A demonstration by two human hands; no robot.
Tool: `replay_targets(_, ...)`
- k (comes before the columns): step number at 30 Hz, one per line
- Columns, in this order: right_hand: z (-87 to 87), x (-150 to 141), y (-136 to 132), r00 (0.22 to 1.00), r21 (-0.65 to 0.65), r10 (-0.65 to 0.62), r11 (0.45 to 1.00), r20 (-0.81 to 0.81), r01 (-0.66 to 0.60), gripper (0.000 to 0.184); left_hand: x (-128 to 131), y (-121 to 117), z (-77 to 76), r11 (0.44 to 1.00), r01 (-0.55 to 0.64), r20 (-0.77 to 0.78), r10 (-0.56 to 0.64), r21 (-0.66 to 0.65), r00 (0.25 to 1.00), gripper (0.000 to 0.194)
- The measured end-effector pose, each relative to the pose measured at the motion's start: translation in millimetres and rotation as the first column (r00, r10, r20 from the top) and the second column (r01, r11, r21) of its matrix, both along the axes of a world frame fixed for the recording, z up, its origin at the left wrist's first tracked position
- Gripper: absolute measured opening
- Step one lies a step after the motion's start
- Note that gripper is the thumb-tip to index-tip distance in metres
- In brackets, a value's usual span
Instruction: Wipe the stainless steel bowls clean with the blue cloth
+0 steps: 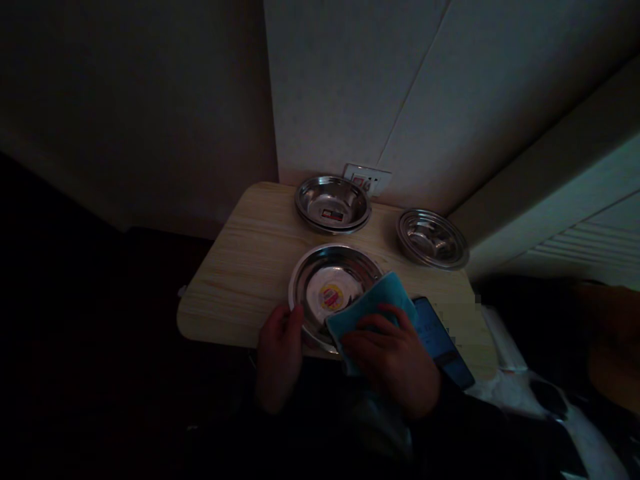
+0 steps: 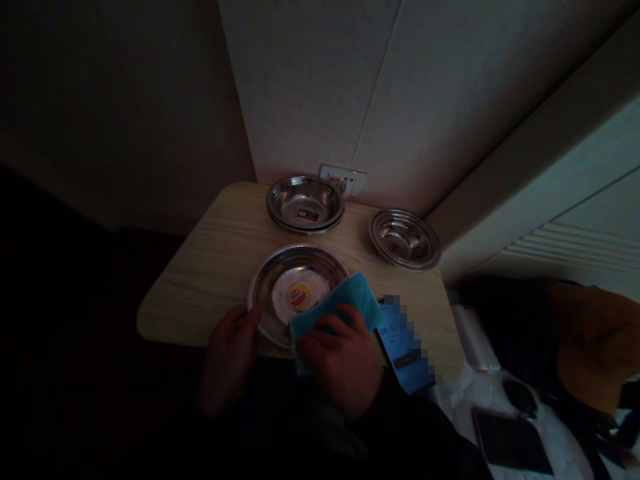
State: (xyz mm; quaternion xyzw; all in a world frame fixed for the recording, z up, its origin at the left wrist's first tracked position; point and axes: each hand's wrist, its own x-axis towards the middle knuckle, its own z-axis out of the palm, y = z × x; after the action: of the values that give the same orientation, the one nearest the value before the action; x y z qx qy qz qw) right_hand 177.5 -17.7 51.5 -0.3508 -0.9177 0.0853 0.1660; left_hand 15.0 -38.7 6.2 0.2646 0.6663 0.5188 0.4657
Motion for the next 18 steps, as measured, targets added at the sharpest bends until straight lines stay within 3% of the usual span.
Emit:
replay_targets(5, -13.3, -35.3, 0.6, 0.997, 0.028, -0.035, 0.999, -0.061, 0.037, 0.007, -4.1, -0.2, -0.9, 1.0, -0.009, 0.009, 0.009, -0.022, 1.0, 0.031)
replay_targets(12, -5.2, 13.5, -0.3, 0.999, 0.087, 0.02, 0.996, -0.049, -0.015, 0.011, -6.1, 3.4, -8.0, 1.0, -0.028, 0.034, 0.027, 0.011, 0.999, 0.031)
replay_targets(18, -16.1, -31.0, -6.9, 0.992, 0.034, -0.075, 0.996, -0.097, 0.078, 0.007, -5.5, 4.5, 3.3, 1.0, -0.005, -0.099, 0.003, -0.016, 0.995, 0.028)
